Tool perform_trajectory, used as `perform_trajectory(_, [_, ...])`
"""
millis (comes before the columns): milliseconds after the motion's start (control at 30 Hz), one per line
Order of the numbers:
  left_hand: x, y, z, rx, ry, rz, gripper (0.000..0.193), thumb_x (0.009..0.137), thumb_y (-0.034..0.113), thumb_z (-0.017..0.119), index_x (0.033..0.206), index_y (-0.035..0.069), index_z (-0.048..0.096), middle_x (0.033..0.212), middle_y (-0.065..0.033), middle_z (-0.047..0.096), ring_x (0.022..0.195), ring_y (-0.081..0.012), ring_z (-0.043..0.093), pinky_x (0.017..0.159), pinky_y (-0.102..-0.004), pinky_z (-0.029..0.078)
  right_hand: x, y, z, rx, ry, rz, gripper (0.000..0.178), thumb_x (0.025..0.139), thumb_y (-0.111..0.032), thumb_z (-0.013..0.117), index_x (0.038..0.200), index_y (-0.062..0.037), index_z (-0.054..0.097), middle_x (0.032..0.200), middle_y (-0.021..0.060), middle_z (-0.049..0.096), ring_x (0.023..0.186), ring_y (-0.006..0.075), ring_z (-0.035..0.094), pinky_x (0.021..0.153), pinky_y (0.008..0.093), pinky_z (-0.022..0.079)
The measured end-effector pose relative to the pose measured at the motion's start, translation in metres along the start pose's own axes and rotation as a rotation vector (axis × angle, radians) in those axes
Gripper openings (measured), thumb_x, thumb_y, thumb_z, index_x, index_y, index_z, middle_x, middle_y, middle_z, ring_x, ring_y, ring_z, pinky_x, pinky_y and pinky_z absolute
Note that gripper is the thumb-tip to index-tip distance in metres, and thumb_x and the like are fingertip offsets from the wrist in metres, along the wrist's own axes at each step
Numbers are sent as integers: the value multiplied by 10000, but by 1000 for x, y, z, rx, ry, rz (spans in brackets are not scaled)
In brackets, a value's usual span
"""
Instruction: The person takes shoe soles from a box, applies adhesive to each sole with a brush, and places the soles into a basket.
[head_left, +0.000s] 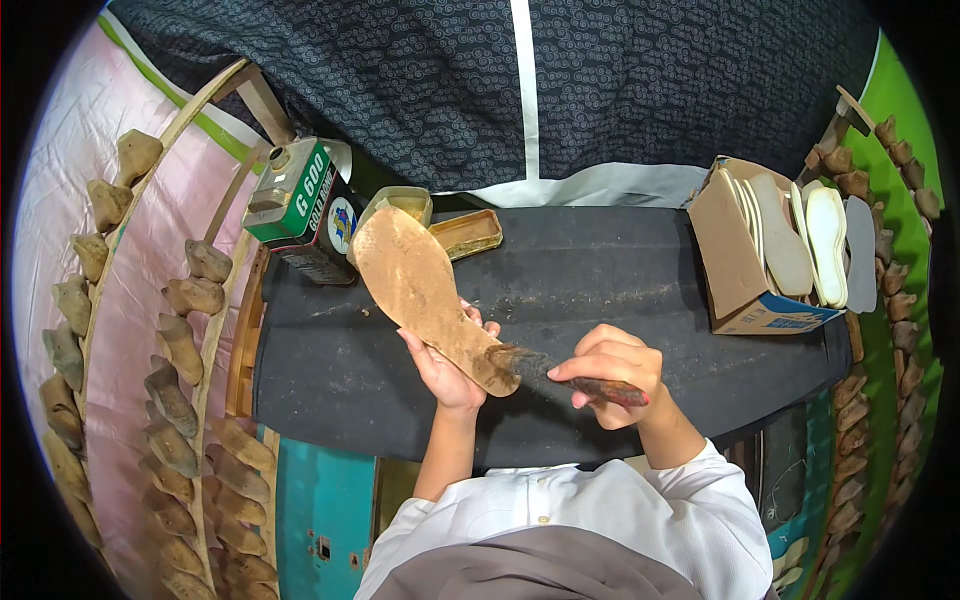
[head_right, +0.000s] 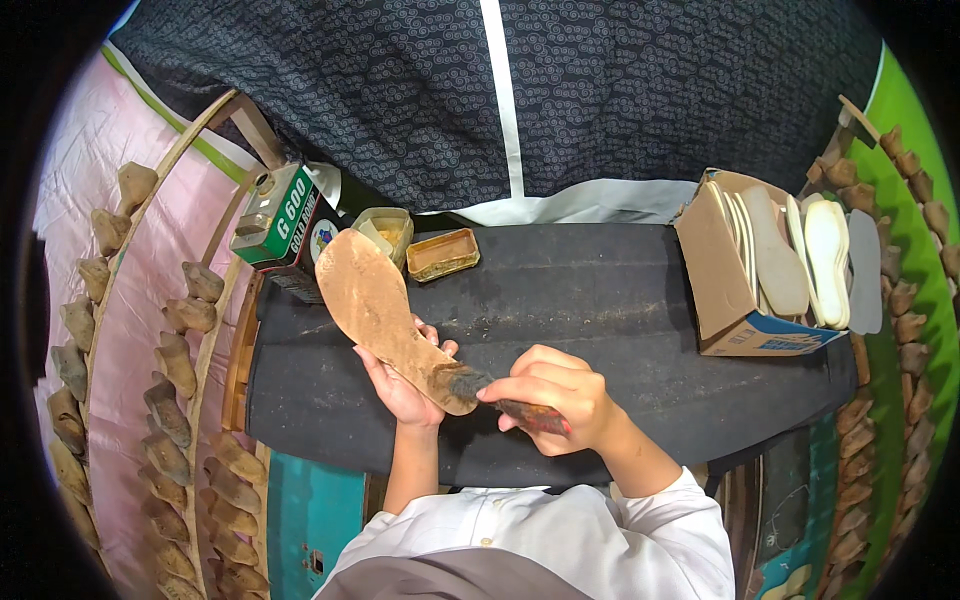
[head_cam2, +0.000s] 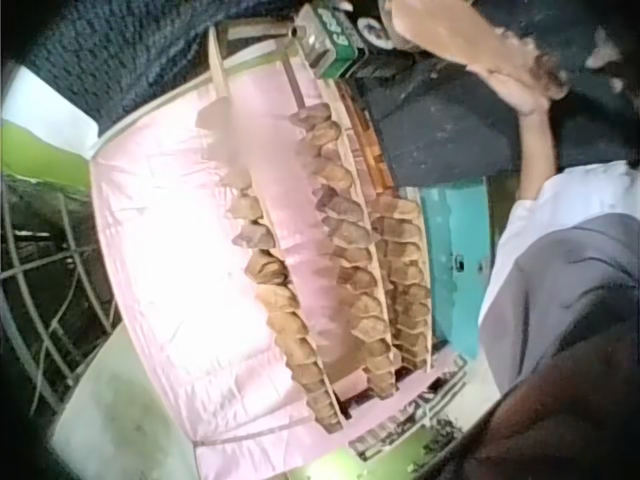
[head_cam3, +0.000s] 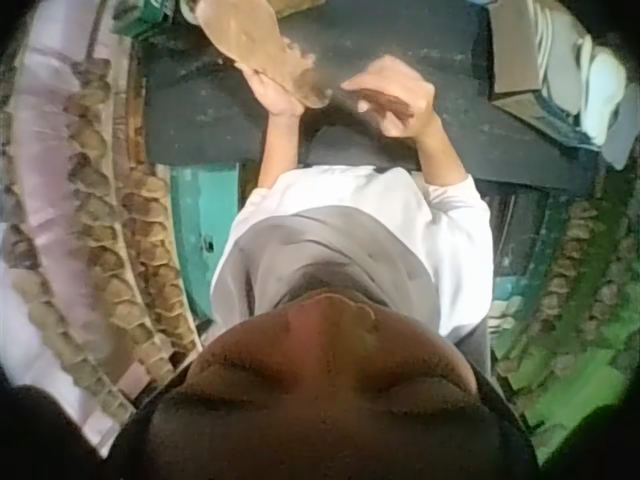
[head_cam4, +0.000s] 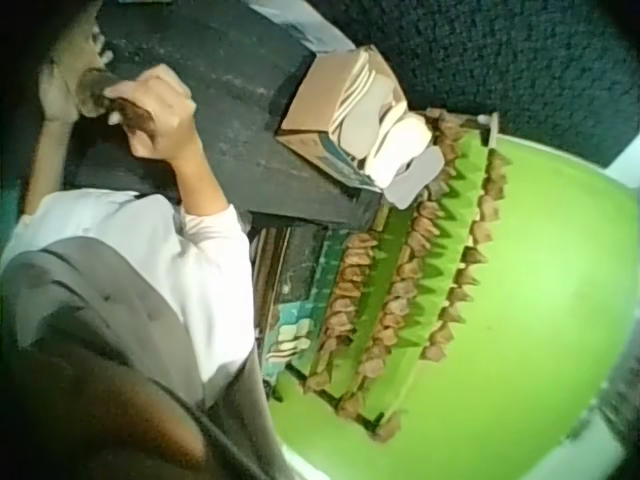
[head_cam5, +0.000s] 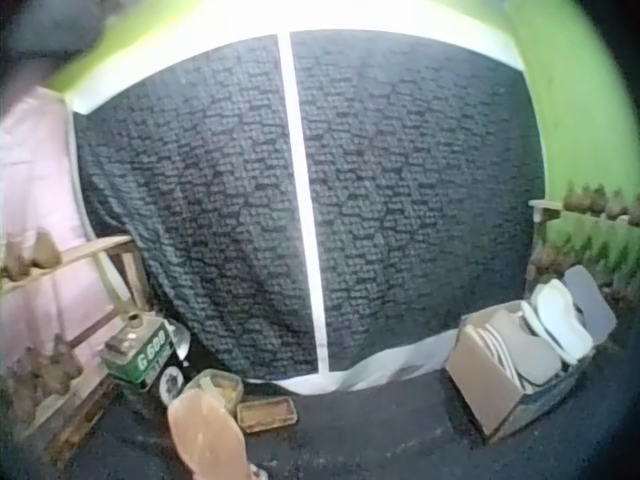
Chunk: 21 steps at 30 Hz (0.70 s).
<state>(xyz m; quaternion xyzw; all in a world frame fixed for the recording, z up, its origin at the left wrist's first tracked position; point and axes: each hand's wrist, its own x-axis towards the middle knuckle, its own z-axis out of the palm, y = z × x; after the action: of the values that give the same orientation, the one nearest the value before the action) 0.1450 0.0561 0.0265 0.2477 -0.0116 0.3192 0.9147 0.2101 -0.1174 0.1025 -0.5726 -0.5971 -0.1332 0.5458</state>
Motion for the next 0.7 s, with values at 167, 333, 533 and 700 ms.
perform_trajectory(167, [-2, -5, 4, 74, 56, -19, 616, 899, 609, 240, 1198, 109, 441, 990, -52, 494, 833, -182, 476, 686, -392, 421, -1, 2, 8, -19, -24, 125, 211, 695, -38, 718, 885, -1, 635, 717, 77, 614, 576, 186, 556, 535, 271, 461])
perform_trajectory(333, [-4, -6, 7, 38, -88, -81, 631, 915, 585, 199, 1212, 77, 427, 998, -81, 504, 873, -183, 494, 759, -367, 454, 3, -1, 13, -34, 85, 146, 177, 734, -56, 701, 879, 13, 628, 752, 82, 638, 592, 180, 580, 528, 260, 463])
perform_trajectory(533, [-5, -6, 7, 58, -22, -104, 613, 920, 566, 239, 1223, 70, 434, 1026, -102, 529, 908, -203, 520, 797, -385, 461, -2, -1, 13, -55, 191, 177, 169, 745, -41, 686, 891, 16, 623, 733, 78, 638, 563, 163, 562, 532, 253, 458])
perform_trajectory(700, [-4, -7, 1, 0, -139, -166, 601, 928, 550, 230, 1217, 66, 438, 1042, -100, 542, 914, -197, 539, 783, -345, 462, -12, 7, 19, 21, 404, 178, 152, 768, -37, 654, 902, 25, 615, 647, 77, 599, 536, 154, 533, 492, 242, 424])
